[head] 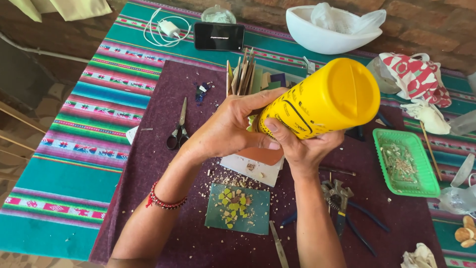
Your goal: Applying glue to a small pot and attaching individual mosaic tiles to create a decorative pattern.
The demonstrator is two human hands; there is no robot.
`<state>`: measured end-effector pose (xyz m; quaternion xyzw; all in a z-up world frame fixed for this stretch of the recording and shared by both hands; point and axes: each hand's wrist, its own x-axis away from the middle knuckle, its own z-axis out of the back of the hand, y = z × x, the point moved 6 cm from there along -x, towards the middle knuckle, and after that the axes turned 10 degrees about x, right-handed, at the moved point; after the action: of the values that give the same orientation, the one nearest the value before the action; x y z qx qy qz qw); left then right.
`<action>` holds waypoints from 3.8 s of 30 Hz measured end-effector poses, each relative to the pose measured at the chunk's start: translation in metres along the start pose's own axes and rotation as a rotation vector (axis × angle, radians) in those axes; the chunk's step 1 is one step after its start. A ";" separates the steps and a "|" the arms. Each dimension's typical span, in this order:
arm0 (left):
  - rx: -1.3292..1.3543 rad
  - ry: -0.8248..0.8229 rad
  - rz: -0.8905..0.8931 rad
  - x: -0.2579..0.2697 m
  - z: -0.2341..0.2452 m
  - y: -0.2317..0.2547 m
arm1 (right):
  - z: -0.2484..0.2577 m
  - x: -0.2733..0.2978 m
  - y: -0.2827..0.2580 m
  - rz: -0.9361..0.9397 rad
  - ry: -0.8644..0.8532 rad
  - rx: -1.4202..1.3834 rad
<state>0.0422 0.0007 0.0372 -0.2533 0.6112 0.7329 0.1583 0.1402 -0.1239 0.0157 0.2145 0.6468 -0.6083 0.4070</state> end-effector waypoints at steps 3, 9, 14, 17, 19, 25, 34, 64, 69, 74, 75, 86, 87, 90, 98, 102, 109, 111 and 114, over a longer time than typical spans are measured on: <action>0.078 0.003 0.003 0.001 0.000 -0.003 | -0.002 -0.003 -0.004 0.061 -0.031 0.080; 0.020 -0.002 0.015 0.001 -0.004 0.001 | 0.005 0.003 0.003 -0.009 0.012 0.039; 0.033 0.003 0.024 0.001 -0.006 -0.007 | 0.003 0.000 -0.004 -0.002 -0.033 0.044; 0.028 0.000 0.021 0.001 -0.008 -0.003 | 0.005 0.001 -0.004 -0.011 -0.039 0.002; 0.038 -0.009 0.016 -0.001 -0.011 -0.005 | 0.008 0.000 0.007 -0.008 -0.024 0.001; 0.107 0.089 -0.020 -0.004 -0.013 -0.009 | 0.014 -0.001 0.022 0.158 -0.052 -0.100; 0.031 0.059 -0.026 -0.002 -0.019 0.010 | 0.029 0.013 0.044 0.162 -0.032 -0.035; -1.080 0.201 -0.983 0.033 -0.065 -0.015 | 0.019 0.022 -0.012 -0.251 -0.622 -0.470; -0.505 0.145 -0.438 0.015 -0.056 -0.003 | 0.030 0.018 0.001 -0.200 -0.479 -0.216; 0.108 0.120 -0.226 -0.002 -0.093 -0.022 | 0.048 0.017 0.016 -0.198 -0.249 -0.026; 0.275 0.071 -0.146 -0.008 -0.099 -0.020 | 0.051 0.017 0.020 -0.215 -0.147 0.018; 0.439 0.166 0.026 -0.079 -0.182 -0.175 | 0.095 0.056 0.149 -0.476 0.387 -0.403; 0.473 0.186 0.076 -0.084 -0.183 -0.188 | 0.099 0.059 0.152 -0.495 0.375 -0.201; 0.548 0.213 0.197 -0.087 -0.190 -0.212 | 0.114 0.065 0.187 -0.431 0.164 0.180; 0.434 0.202 0.344 -0.087 -0.186 -0.193 | 0.113 0.063 0.135 -0.452 -0.036 0.423; 0.254 0.176 0.399 -0.073 -0.180 -0.167 | 0.106 0.073 0.130 -0.530 -0.106 0.535; 0.074 0.163 0.363 -0.028 -0.144 -0.141 | 0.092 0.084 0.054 -0.402 -0.207 0.650; 0.006 -0.004 0.091 -0.015 -0.127 -0.095 | 0.075 0.089 0.013 -0.115 -0.260 0.890; -0.152 -0.083 0.103 0.022 -0.091 -0.031 | 0.055 0.120 0.002 -0.061 -0.361 0.820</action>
<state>0.0569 -0.0840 -0.0117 -0.2021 0.5591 0.7941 0.1261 0.0873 -0.2025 -0.0759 0.2295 0.2770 -0.8536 0.3767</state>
